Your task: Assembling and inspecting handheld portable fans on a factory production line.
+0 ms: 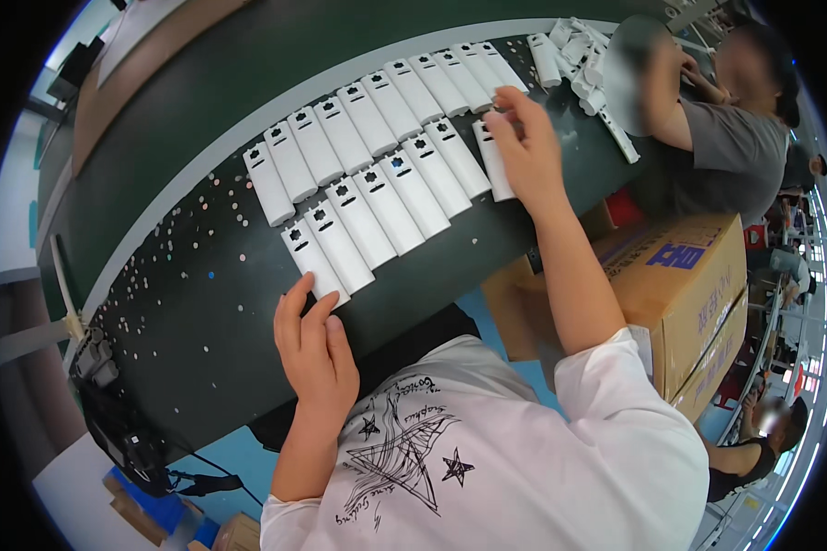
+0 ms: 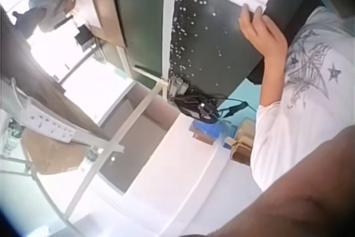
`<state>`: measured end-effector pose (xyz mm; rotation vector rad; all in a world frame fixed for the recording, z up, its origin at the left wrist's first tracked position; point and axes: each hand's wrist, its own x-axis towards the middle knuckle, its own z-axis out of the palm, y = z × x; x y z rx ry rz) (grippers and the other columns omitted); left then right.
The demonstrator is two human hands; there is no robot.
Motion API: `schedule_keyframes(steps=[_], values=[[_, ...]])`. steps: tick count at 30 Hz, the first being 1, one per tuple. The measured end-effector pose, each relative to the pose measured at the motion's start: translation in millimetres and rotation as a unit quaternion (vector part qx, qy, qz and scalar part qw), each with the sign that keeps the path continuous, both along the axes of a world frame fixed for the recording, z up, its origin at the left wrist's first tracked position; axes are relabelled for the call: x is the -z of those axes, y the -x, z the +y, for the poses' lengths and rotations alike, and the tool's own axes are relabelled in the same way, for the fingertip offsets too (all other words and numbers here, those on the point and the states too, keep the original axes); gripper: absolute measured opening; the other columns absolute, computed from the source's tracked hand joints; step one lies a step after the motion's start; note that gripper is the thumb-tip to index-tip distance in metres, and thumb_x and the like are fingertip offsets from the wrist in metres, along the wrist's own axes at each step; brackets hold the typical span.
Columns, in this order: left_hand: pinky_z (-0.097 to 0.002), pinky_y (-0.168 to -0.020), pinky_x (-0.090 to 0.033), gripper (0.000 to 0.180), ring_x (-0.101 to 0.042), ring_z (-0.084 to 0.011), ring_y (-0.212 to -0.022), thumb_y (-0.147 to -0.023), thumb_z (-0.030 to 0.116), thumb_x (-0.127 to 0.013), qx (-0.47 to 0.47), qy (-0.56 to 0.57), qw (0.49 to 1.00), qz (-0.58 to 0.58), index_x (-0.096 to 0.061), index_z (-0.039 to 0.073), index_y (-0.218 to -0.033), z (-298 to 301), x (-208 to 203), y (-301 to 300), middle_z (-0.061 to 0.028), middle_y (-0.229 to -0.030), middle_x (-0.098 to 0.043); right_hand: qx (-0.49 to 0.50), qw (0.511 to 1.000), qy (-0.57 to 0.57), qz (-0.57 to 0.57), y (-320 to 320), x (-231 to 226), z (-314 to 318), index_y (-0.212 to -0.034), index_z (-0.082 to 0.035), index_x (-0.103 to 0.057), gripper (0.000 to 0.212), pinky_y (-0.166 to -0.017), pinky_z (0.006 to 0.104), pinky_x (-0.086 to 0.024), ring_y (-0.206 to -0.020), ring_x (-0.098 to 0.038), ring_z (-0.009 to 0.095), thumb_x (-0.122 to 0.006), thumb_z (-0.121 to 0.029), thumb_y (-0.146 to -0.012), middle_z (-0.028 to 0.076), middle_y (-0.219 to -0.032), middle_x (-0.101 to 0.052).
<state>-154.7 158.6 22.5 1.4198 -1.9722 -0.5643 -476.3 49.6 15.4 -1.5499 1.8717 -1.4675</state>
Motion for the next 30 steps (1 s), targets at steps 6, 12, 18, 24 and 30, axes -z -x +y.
schedule_keyframes(steps=[6,12,18,24,30], values=[[-0.0481,-0.111,-0.034,0.021,-0.049,-0.0391,-0.125,-0.091,-0.002,-0.052,-0.010,-0.024,1.000,0.002,-0.064,-0.002,-0.108,-1,-2,-3,-0.0201,-0.135,-0.054,0.043,0.992,-0.096,-0.070,3,-8,41,-0.117,-0.004,-0.064,0.031,-0.081,0.0288,-0.049,-0.094,-0.060,0.016,-0.069,-0.011,-0.088,0.008,-0.114,-0.063],[-0.0488,-0.111,-0.034,0.021,-0.048,-0.0396,-0.126,-0.091,-0.001,-0.052,-0.011,-0.018,1.000,0.006,-0.064,-0.002,-0.108,1,-5,-3,-0.0203,-0.135,-0.054,-0.001,0.990,-0.071,0.119,-5,-9,58,-0.110,-0.005,-0.066,0.030,-0.094,0.0390,-0.045,-0.109,-0.056,0.031,-0.071,-0.012,-0.081,0.011,-0.119,-0.064],[-0.0488,-0.111,-0.034,0.021,-0.048,-0.0402,-0.126,-0.091,-0.002,-0.052,-0.009,-0.010,1.000,-0.004,-0.064,-0.002,-0.108,1,-1,-3,-0.0204,-0.135,-0.054,-0.038,0.994,-0.077,0.073,-7,-12,48,-0.103,-0.005,-0.070,0.020,-0.087,0.0367,-0.049,-0.099,-0.061,0.027,-0.070,-0.012,-0.084,0.007,-0.116,-0.070],[-0.0466,-0.107,-0.037,0.020,-0.048,-0.0400,-0.126,-0.093,0.000,-0.051,-0.026,-0.015,0.999,-0.015,-0.062,-0.002,-0.109,4,1,-5,-0.0213,-0.136,-0.052,0.033,0.999,-0.004,0.020,1,5,47,-0.120,-0.003,-0.063,0.029,-0.081,0.0286,-0.049,-0.102,-0.060,0.020,-0.062,-0.004,-0.091,0.010,-0.124,-0.063],[-0.0457,-0.105,-0.037,0.021,-0.048,-0.0388,-0.124,-0.095,0.002,-0.049,0.001,-0.005,1.000,-0.003,-0.062,-0.005,-0.110,4,-6,1,-0.0224,-0.138,-0.050,0.332,0.922,0.018,0.197,76,16,27,-0.133,0.006,-0.045,0.050,-0.113,0.0490,-0.028,-0.133,-0.038,0.043,-0.060,-0.005,-0.086,0.026,-0.144,-0.040]])
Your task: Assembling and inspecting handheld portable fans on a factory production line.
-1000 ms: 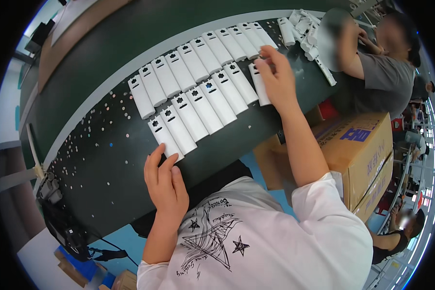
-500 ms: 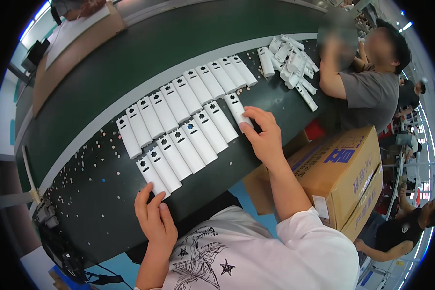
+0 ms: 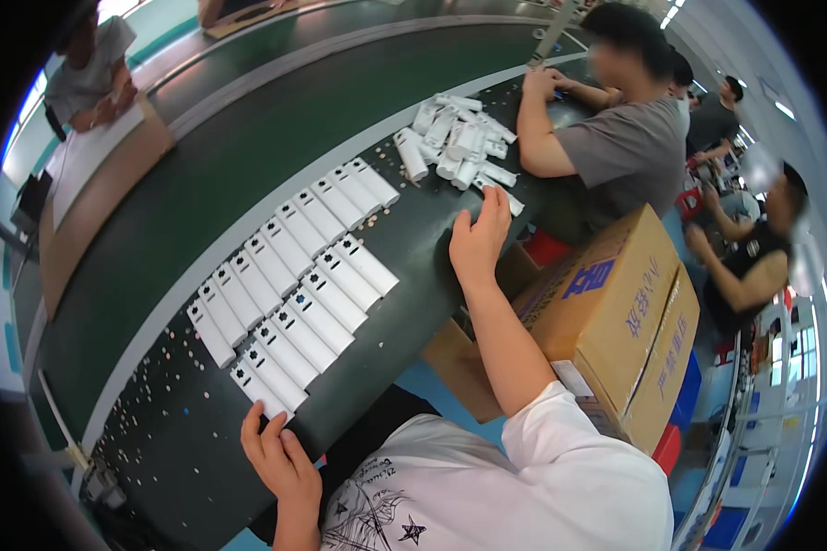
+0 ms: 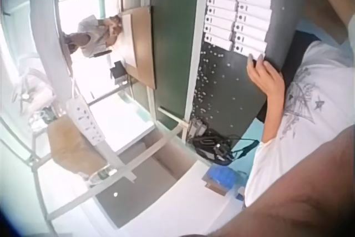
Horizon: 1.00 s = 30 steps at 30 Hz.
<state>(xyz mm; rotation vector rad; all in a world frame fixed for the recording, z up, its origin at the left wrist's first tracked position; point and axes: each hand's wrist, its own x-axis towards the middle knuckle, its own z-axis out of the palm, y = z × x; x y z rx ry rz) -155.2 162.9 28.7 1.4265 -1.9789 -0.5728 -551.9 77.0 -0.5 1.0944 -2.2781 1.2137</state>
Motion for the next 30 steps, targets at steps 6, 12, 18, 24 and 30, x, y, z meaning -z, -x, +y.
schedule_keyframes(steps=[6,12,18,24,30], values=[[-0.0453,-0.105,-0.036,0.022,-0.046,-0.0382,-0.126,-0.094,0.003,-0.050,0.026,-0.001,1.000,0.016,-0.062,-0.005,-0.110,-5,-1,-1,-0.0216,-0.138,-0.049,0.140,0.968,-0.199,0.061,44,1,-13,-0.122,0.005,-0.052,0.041,-0.111,0.0552,-0.029,-0.129,-0.043,0.041,-0.059,-0.011,-0.085,0.022,-0.130,-0.053],[-0.0468,-0.107,-0.036,0.020,-0.046,-0.0398,-0.127,-0.093,0.003,-0.051,0.014,-0.015,0.999,0.043,-0.064,-0.002,-0.107,-6,-4,-5,-0.0188,-0.138,-0.051,0.053,0.947,-0.249,0.194,-1,-2,3,-0.104,-0.009,-0.066,0.018,-0.103,0.0576,-0.035,-0.105,-0.055,0.031,-0.059,-0.010,-0.087,0.011,-0.101,-0.061],[-0.0424,-0.105,-0.039,0.019,-0.051,-0.0361,-0.124,-0.095,0.004,-0.050,0.019,0.027,0.999,0.035,-0.065,-0.001,-0.105,-8,0,-9,-0.0185,-0.136,-0.054,-0.187,0.974,-0.087,0.093,-49,-15,32,-0.100,-0.005,-0.065,0.010,-0.089,0.0443,-0.045,-0.095,-0.060,0.030,-0.062,-0.010,-0.091,0.010,-0.097,-0.062],[-0.0424,-0.106,-0.038,0.019,-0.050,-0.0359,-0.124,-0.094,0.003,-0.050,0.022,0.041,0.999,0.026,-0.065,-0.001,-0.106,-6,4,-9,-0.0180,-0.136,-0.054,-0.209,0.953,-0.042,-0.214,-40,-12,5,-0.110,-0.003,-0.065,0.021,-0.080,0.0336,-0.049,-0.084,-0.061,0.022,-0.058,-0.014,-0.094,0.010,-0.088,-0.063],[-0.0511,-0.111,-0.033,0.019,-0.047,-0.0413,-0.126,-0.093,0.002,-0.052,0.025,0.012,0.999,0.034,-0.063,0.000,-0.108,-5,3,-9,-0.0186,-0.137,-0.051,-0.195,0.932,-0.001,-0.304,-28,-13,4,-0.111,-0.001,-0.067,0.020,-0.083,0.0269,-0.046,-0.094,-0.060,0.012,-0.060,-0.010,-0.094,0.001,-0.105,-0.067]])
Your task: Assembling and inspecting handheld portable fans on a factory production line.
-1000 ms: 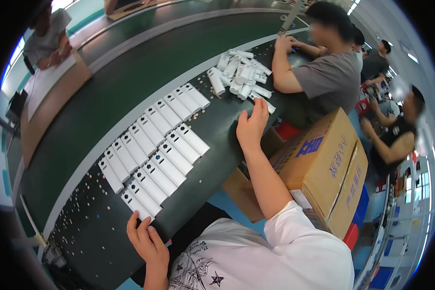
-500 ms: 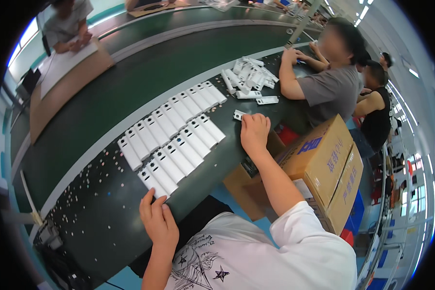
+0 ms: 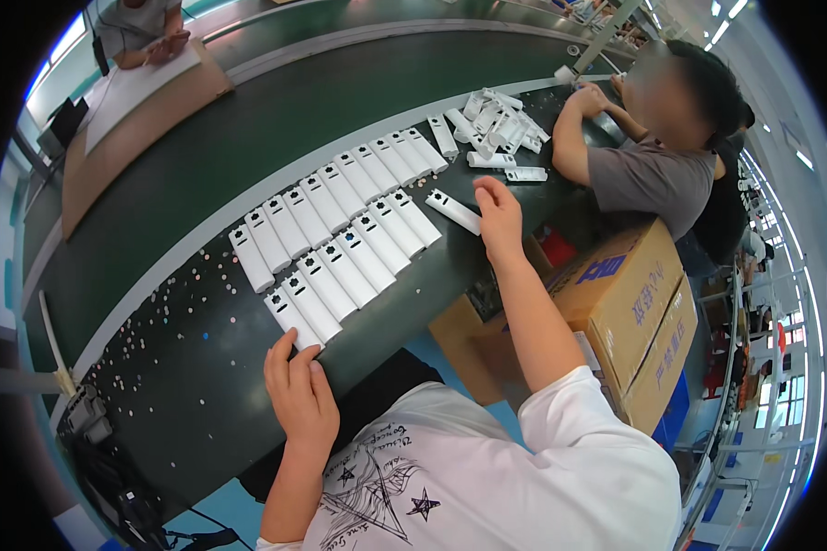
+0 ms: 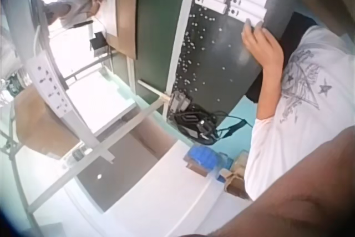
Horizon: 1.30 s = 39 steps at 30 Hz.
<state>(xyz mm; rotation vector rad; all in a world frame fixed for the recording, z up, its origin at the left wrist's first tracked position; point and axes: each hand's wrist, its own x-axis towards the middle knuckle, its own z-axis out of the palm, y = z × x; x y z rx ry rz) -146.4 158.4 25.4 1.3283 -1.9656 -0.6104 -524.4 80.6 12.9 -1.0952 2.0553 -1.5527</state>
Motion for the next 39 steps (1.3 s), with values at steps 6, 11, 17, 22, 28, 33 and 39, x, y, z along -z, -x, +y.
schedule_keyframes(steps=[6,11,17,22,28,33,39], values=[[-0.0521,-0.112,-0.032,0.019,-0.048,-0.0402,-0.125,-0.092,0.002,-0.053,-0.002,0.016,1.000,-0.025,-0.063,0.000,-0.107,1,4,0,-0.0188,-0.137,-0.052,-0.080,0.960,-0.040,0.264,-23,4,30,-0.112,-0.009,-0.069,0.029,-0.099,0.0369,-0.045,-0.114,-0.056,0.030,-0.068,-0.012,-0.083,0.010,-0.118,-0.064],[-0.0527,-0.112,-0.033,0.018,-0.050,-0.0394,-0.124,-0.092,0.002,-0.054,-0.009,0.017,0.999,-0.025,-0.064,0.000,-0.107,2,2,0,-0.0188,-0.135,-0.053,-0.082,0.978,-0.059,0.185,-39,-7,15,-0.112,-0.008,-0.069,0.026,-0.091,0.0363,-0.047,-0.105,-0.059,0.029,-0.067,-0.014,-0.087,0.011,-0.109,-0.067],[-0.0530,-0.112,-0.033,0.019,-0.050,-0.0393,-0.123,-0.091,0.001,-0.054,-0.010,0.020,0.999,-0.024,-0.064,-0.001,-0.107,1,3,3,-0.0190,-0.134,-0.054,-0.112,0.963,-0.013,0.244,-42,-1,11,-0.113,-0.005,-0.069,0.026,-0.089,0.0362,-0.047,-0.099,-0.059,0.028,-0.066,-0.017,-0.090,0.011,-0.106,-0.068],[-0.0536,-0.112,-0.033,0.018,-0.049,-0.0402,-0.123,-0.090,0.001,-0.054,-0.010,0.022,0.999,-0.026,-0.063,-0.001,-0.106,1,2,3,-0.0193,-0.134,-0.053,-0.089,0.954,-0.009,0.287,-41,3,8,-0.113,-0.005,-0.068,0.026,-0.093,0.0365,-0.045,-0.107,-0.057,0.029,-0.066,-0.018,-0.090,0.011,-0.114,-0.065],[-0.0539,-0.111,-0.033,0.018,-0.049,-0.0409,-0.123,-0.091,0.001,-0.054,-0.009,0.031,0.999,-0.025,-0.063,-0.001,-0.106,1,0,3,-0.0194,-0.134,-0.053,-0.055,0.979,0.041,0.190,-26,10,-5,-0.115,-0.003,-0.066,0.025,-0.080,0.0304,-0.049,-0.093,-0.062,0.018,-0.065,-0.014,-0.093,0.008,-0.109,-0.066],[-0.0535,-0.111,-0.033,0.018,-0.049,-0.0409,-0.122,-0.091,0.002,-0.054,-0.008,0.024,0.999,-0.025,-0.064,-0.001,-0.106,1,-1,5,-0.0194,-0.133,-0.053,0.036,0.961,-0.009,0.274,15,-12,-72,-0.117,-0.002,-0.064,0.035,-0.085,0.0424,-0.051,-0.095,-0.065,0.033,-0.063,-0.024,-0.090,0.018,-0.110,-0.065],[-0.0524,-0.111,-0.034,0.018,-0.049,-0.0403,-0.122,-0.091,0.002,-0.054,-0.014,0.030,0.999,-0.016,-0.064,-0.001,-0.105,2,0,5,-0.0185,-0.133,-0.054,-0.028,0.874,-0.344,0.342,26,-44,-122,-0.113,-0.006,-0.066,0.042,-0.090,0.0450,-0.052,-0.108,-0.065,0.035,-0.067,-0.033,-0.081,0.017,-0.112,-0.069]])
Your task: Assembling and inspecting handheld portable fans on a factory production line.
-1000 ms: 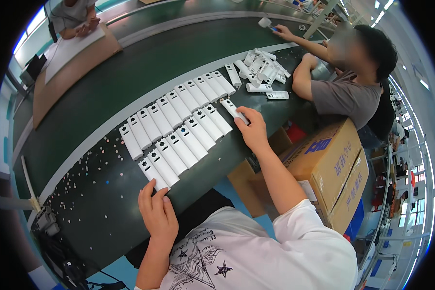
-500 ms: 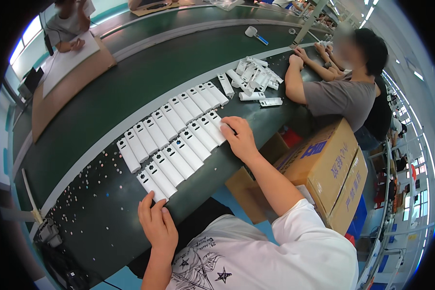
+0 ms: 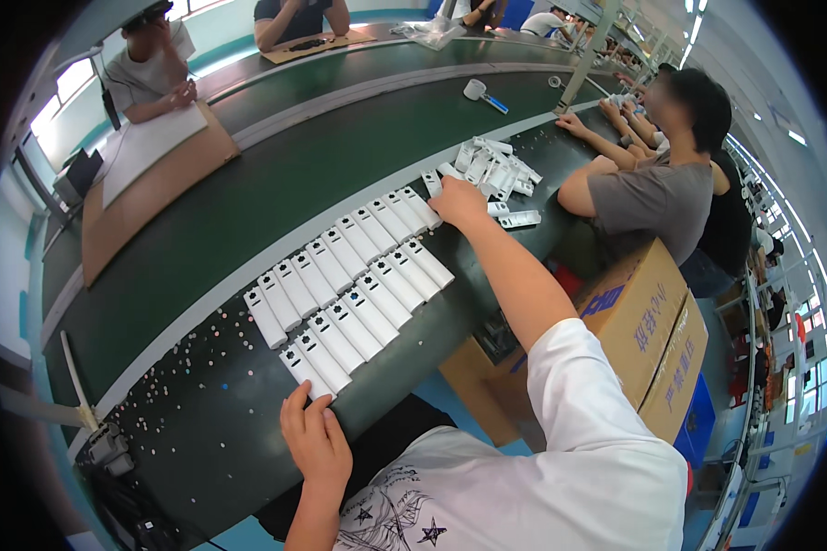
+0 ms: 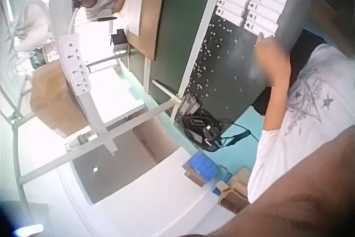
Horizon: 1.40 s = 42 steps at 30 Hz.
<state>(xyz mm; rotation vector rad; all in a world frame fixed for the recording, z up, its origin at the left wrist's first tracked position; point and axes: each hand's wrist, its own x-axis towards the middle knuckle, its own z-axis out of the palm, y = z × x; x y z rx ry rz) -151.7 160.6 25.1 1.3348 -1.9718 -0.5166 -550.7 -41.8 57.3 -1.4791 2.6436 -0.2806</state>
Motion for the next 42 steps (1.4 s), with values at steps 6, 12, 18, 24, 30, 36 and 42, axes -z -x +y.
schedule_keyframes(steps=[6,12,18,24,30,36,42], values=[[-0.0520,-0.111,-0.034,0.017,-0.050,-0.0406,-0.122,-0.091,0.003,-0.054,-0.006,0.001,1.000,0.011,-0.064,-0.001,-0.105,-2,0,0,-0.0185,-0.132,-0.055,0.021,0.986,0.150,-0.063,-17,-7,29,-0.115,-0.004,-0.064,0.036,-0.090,0.0502,-0.049,-0.104,-0.064,0.041,-0.047,-0.023,-0.090,0.020,-0.111,-0.070],[-0.0520,-0.110,-0.034,0.018,-0.050,-0.0398,-0.122,-0.091,0.003,-0.055,-0.001,0.021,1.000,-0.011,-0.064,0.000,-0.106,-3,7,-2,-0.0187,-0.132,-0.054,0.025,0.907,0.357,-0.221,-27,62,113,-0.118,0.000,-0.064,0.034,-0.091,0.0399,-0.050,-0.104,-0.066,0.035,-0.047,-0.016,-0.094,0.022,-0.112,-0.068],[-0.0491,-0.108,-0.038,0.019,-0.052,-0.0394,-0.120,-0.089,0.004,-0.057,0.026,0.020,0.999,0.011,-0.064,0.000,-0.106,-2,-4,-1,-0.0191,-0.132,-0.054,-0.045,0.959,0.267,-0.083,-36,48,140,-0.116,-0.011,-0.068,0.029,-0.083,0.0432,-0.051,-0.097,-0.063,0.036,-0.053,-0.023,-0.095,0.015,-0.099,-0.065],[-0.0494,-0.111,-0.038,0.028,-0.049,-0.0382,-0.130,-0.091,0.008,-0.059,0.068,0.019,0.997,-0.037,-0.065,0.003,-0.118,1,-3,-2,-0.0175,-0.141,-0.052,-0.026,0.953,0.286,-0.097,-43,49,146,-0.114,-0.006,-0.067,0.029,-0.084,0.0425,-0.050,-0.098,-0.062,0.034,-0.057,-0.026,-0.096,0.014,-0.106,-0.066],[-0.0522,-0.113,-0.035,0.039,-0.047,-0.0369,-0.133,-0.091,0.012,-0.063,0.111,0.049,0.990,-0.078,-0.059,0.005,-0.129,-9,6,-8,-0.0185,-0.145,-0.048,-0.059,0.945,0.323,0.014,-37,74,145,-0.112,-0.005,-0.068,0.026,-0.085,0.0473,-0.047,-0.095,-0.058,0.039,-0.058,-0.021,-0.093,0.015,-0.102,-0.068],[-0.0505,-0.115,-0.032,0.064,-0.031,-0.0434,-0.142,-0.089,0.015,-0.067,0.067,-0.002,0.995,-0.071,-0.041,0.004,-0.146,-8,3,-13,-0.0264,-0.156,-0.026,-0.093,0.926,0.363,0.038,-55,72,157,-0.121,0.000,-0.061,0.033,-0.097,0.0469,-0.042,-0.112,-0.055,0.039,-0.056,-0.022,-0.096,0.019,-0.124,-0.061],[-0.0516,-0.119,-0.023,0.082,-0.022,-0.0457,-0.146,-0.091,0.039,-0.067,-0.005,-0.049,0.991,-0.121,-0.029,0.003,-0.153,-67,-4,-28,-0.0279,-0.161,-0.014,-0.127,0.932,0.335,0.047,-71,56,159,-0.115,-0.001,-0.066,0.027,-0.100,0.0454,-0.043,-0.117,-0.056,0.037,-0.056,-0.018,-0.097,0.018,-0.128,-0.063]])
